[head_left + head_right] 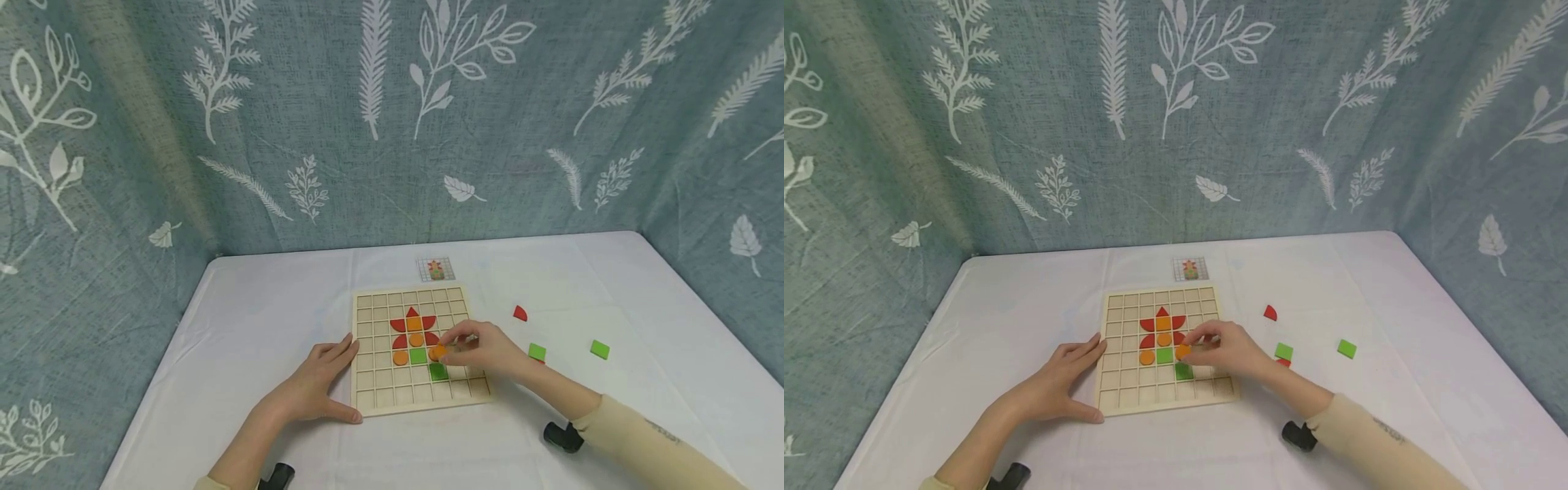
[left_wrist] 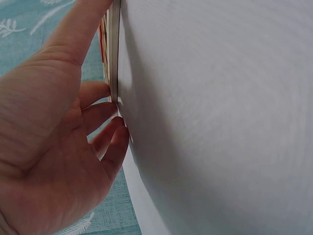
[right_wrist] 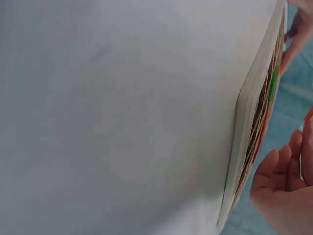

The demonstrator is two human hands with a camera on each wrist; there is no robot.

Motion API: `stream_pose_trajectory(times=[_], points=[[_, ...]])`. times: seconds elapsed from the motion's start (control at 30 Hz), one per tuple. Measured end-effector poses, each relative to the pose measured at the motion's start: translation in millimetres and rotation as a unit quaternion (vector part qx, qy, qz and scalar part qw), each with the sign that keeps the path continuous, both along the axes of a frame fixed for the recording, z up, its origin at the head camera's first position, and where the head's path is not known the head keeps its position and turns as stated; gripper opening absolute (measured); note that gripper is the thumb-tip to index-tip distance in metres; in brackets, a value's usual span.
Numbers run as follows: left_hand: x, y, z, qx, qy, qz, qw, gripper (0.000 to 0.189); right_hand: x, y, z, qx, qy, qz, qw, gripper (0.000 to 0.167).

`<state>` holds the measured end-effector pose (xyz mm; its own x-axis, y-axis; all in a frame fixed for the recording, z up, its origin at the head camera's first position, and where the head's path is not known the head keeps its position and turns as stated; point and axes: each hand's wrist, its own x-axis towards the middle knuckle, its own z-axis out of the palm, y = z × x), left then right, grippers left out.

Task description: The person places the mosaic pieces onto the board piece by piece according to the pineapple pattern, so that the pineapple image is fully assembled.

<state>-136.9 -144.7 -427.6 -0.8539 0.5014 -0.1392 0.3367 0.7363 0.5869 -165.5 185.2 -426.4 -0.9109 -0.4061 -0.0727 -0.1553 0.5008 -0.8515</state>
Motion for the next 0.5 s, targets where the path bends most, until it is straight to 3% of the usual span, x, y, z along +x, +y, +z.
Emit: stream_pose_trajectory(times=[0.23,0.5], points=[[-0.7,0.4,0.4,-0.002,0.000,-0.005,1.0000,0.118,0.0,-20,-5.3,-0.011,0.011,0.050,0.9987,0.022],[-0.3,0.3,2.3,-0.002,-0.005,0.000,1.0000,0.118,2.9,-33,-5.7,0.085,0.121,0.095,0.9845,0.015]])
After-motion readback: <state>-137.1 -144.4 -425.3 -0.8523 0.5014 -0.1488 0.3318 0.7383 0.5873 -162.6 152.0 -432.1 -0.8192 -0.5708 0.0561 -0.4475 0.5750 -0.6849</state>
